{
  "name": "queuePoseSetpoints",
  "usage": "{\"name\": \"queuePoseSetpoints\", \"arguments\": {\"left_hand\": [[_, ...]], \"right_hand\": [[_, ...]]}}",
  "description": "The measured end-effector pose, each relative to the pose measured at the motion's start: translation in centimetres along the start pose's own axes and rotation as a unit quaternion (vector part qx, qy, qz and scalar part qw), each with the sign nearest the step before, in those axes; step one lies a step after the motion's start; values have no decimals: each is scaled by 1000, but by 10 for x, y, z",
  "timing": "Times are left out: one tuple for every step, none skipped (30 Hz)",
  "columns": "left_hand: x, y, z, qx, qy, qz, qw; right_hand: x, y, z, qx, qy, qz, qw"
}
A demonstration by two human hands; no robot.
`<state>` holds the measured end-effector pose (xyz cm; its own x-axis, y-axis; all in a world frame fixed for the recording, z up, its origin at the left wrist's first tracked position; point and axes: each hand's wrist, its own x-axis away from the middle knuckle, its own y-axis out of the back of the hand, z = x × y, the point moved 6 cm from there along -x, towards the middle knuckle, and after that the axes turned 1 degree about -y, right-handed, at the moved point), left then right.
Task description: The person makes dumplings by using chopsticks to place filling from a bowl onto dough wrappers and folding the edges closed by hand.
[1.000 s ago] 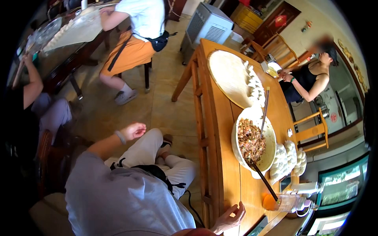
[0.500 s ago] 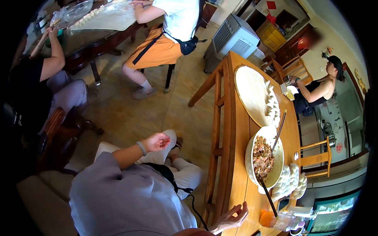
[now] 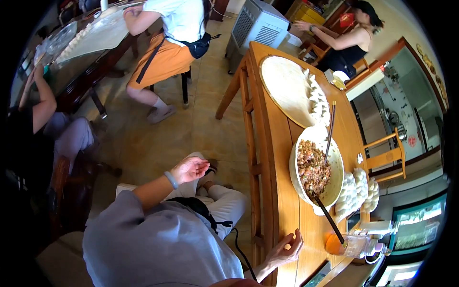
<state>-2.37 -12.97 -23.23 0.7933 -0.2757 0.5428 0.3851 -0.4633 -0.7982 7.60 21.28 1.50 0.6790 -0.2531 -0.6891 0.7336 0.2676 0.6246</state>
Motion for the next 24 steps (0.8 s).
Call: {"name": "queuePoseSetpoints", "arguments": {"left_hand": [[-2, -5, 0, 6, -1, 13, 1000], [-3, -9, 3, 14, -1, 25, 1000], [-3, -15, 5, 18, 5, 37, 999], [-4, -23, 5, 22, 9, 49, 999], [-4, -32, 4, 26, 12, 60, 998], [-5, -38, 5, 22, 17, 63, 998], [-6, -46, 5, 18, 21, 67, 997], [-6, -53, 6, 16, 24, 71, 997], [-6, -60, 7, 13, 27, 75, 997], [-5, -67, 8, 10, 29, 78, 996], [-4, -72, 8, 8, 30, 82, 996], [-5, -74, 8, 5, 33, 83, 996], [-5, -76, 8, 3, 35, 85, 996], [-5, -77, 9, 2, 38, 86, 996], [-4, -79, 9, -1, 35, 80, 996], [-1, -81, 8, -3, 33, 75, 997], [0, -82, 7, -5, 30, 69, 997], [0, -80, 8, -4, 31, 70, 997], [-2, -78, 8, -4, 32, 70, 997], [-2, -76, 8, -5, 33, 71, 997], [-1, -76, 7, -3, 33, 68, 997], [0, -76, 7, -1, 33, 64, 997], [1, -75, 7, 1, 33, 61, 998], [2, -75, 7, 3, 33, 64, 997]], "right_hand": [[-1, -1, 0, 3, 10, -5, 1000], [0, 1, 1, 7, 20, -7, 1000], [0, 1, -1, 7, 5, 4, 1000], [1, 0, -2, 6, -10, 15, 1000], [1, -1, -2, 3, -24, 26, 999], [2, -1, -3, 3, -19, 22, 1000], [2, -1, -4, 3, -13, 18, 1000], [2, -2, -4, 2, -7, 14, 1000], [2, -1, -3, 1, -8, 14, 1000], [1, 0, -2, 0, -8, 14, 1000], [1, 0, -1, -2, -8, 14, 1000], [1, 0, -1, -2, -9, 13, 1000], [2, 0, -1, -3, -9, 12, 1000], [2, 0, -1, -4, -8, 12, 1000], [2, 0, -2, -4, -9, 13, 1000], [2, -1, -2, -5, -10, 13, 1000], [2, -1, -3, -6, -11, 13, 1000], [2, -1, -3, -5, -11, 15, 1000], [2, -1, -3, -6, -11, 16, 1000], [2, -1, -3, -5, -12, 17, 1000], [2, -2, -3, -4, -8, 15, 1000], [3, -2, -4, -3, -4, 13, 1000], [3, -3, -4, -3, -1, 12, 1000], [2, -2, -4, -2, -2, 14, 1000]]}}
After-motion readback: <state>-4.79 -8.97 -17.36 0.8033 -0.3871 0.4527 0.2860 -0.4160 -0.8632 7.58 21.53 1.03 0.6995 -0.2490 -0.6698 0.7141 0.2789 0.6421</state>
